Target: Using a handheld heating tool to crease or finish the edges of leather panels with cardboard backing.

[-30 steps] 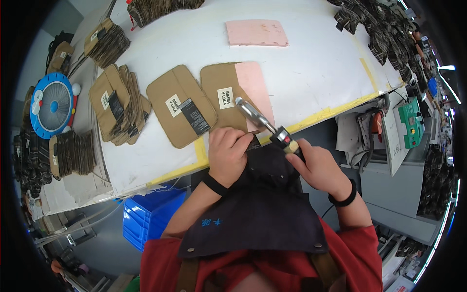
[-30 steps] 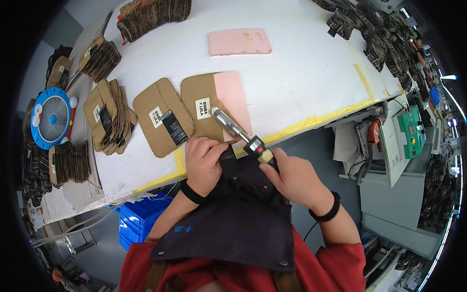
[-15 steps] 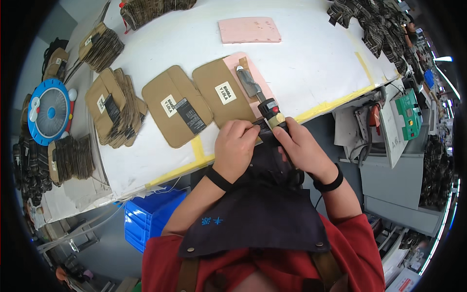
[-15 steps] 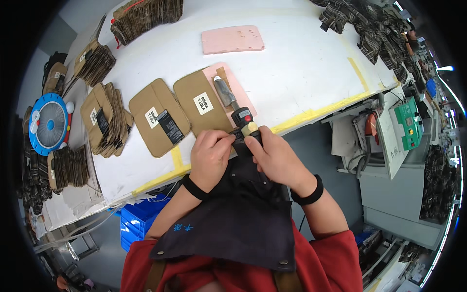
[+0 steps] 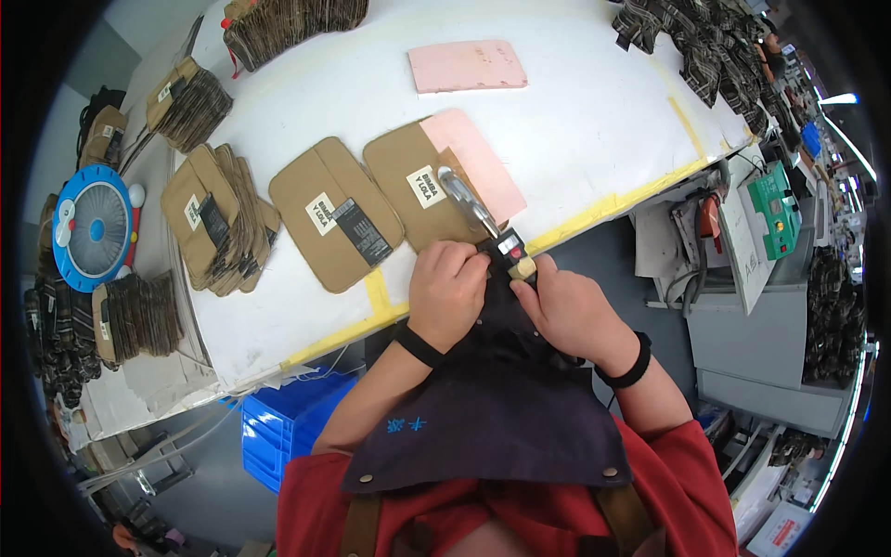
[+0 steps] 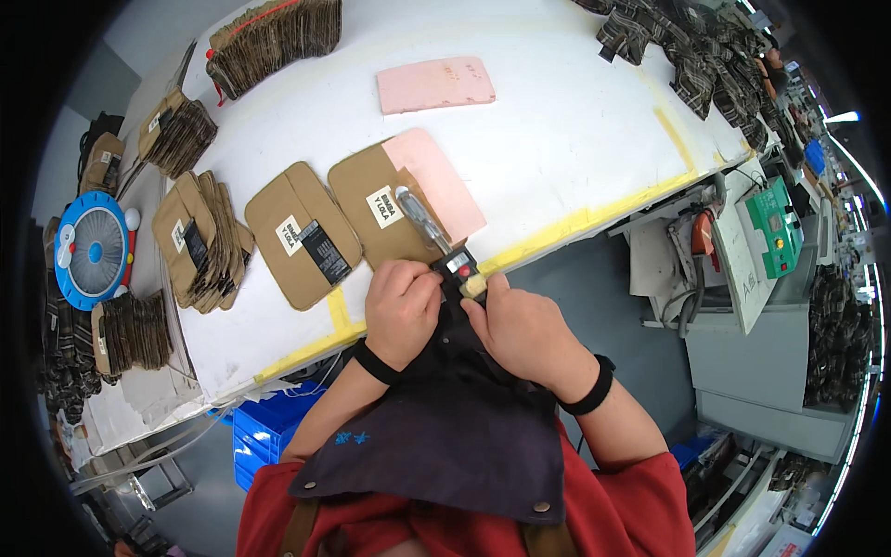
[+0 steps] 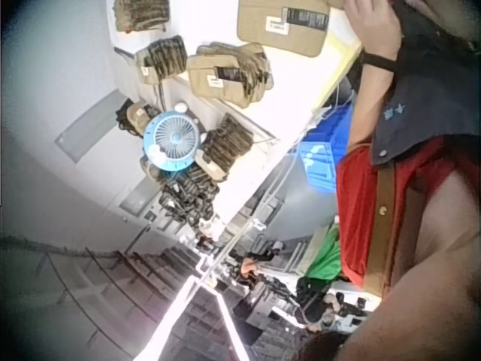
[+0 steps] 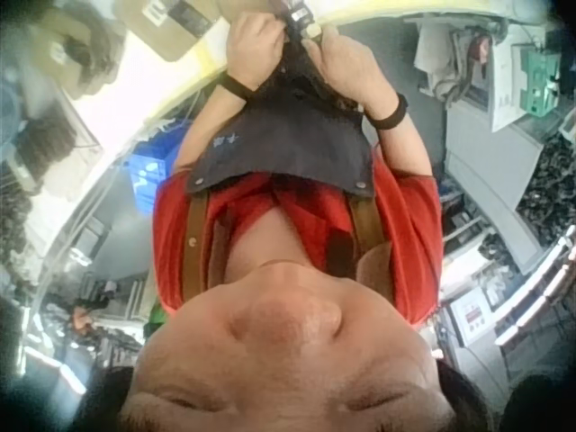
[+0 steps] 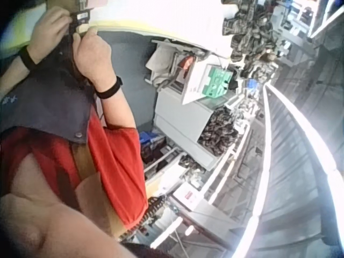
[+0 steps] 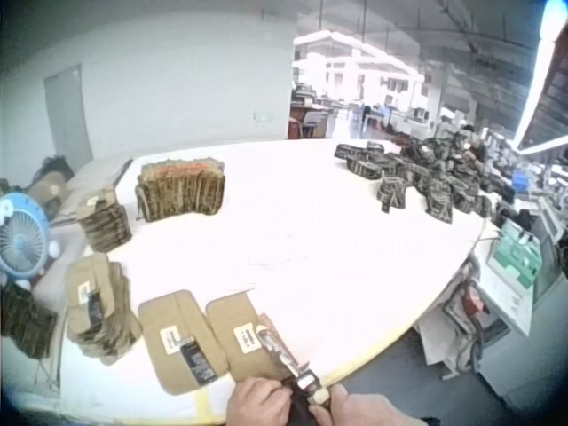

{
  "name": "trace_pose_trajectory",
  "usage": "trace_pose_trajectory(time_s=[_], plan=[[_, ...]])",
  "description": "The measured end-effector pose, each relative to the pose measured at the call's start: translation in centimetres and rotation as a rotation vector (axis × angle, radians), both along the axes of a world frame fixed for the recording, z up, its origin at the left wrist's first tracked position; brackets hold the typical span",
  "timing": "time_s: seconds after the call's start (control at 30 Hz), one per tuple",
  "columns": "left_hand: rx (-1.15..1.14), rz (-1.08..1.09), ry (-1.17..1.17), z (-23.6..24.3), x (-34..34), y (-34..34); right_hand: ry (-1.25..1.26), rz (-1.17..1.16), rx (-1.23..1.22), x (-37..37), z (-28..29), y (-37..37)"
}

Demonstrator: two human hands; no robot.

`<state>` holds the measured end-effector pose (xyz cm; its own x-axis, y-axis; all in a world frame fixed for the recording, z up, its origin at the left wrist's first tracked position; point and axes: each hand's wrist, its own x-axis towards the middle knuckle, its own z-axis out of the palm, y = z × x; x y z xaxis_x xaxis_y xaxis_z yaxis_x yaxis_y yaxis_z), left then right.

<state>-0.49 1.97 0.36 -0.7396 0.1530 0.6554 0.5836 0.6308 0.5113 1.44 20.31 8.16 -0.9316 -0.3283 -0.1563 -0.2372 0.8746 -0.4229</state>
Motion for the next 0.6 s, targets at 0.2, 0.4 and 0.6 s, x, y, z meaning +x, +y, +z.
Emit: trace_pose_trajectory(time_s=[0.2,0.4,0.6], plan=[[0.024,-0.013,-0.012,0.1,0.3,-0.1,-0.182,-0.022,0.116,1.8,2.5,0.5],[0.017,-0.017,-0.016,-0.1,0.1,-0.1,0.078,0.028,-0.002,-6.1,-0.2,-2.2],[0.025,-0.015,-0.032,-0.1,-0.2,0.0,0.104,0.012,-0.020,-7.9,-0.9,-3.2]])
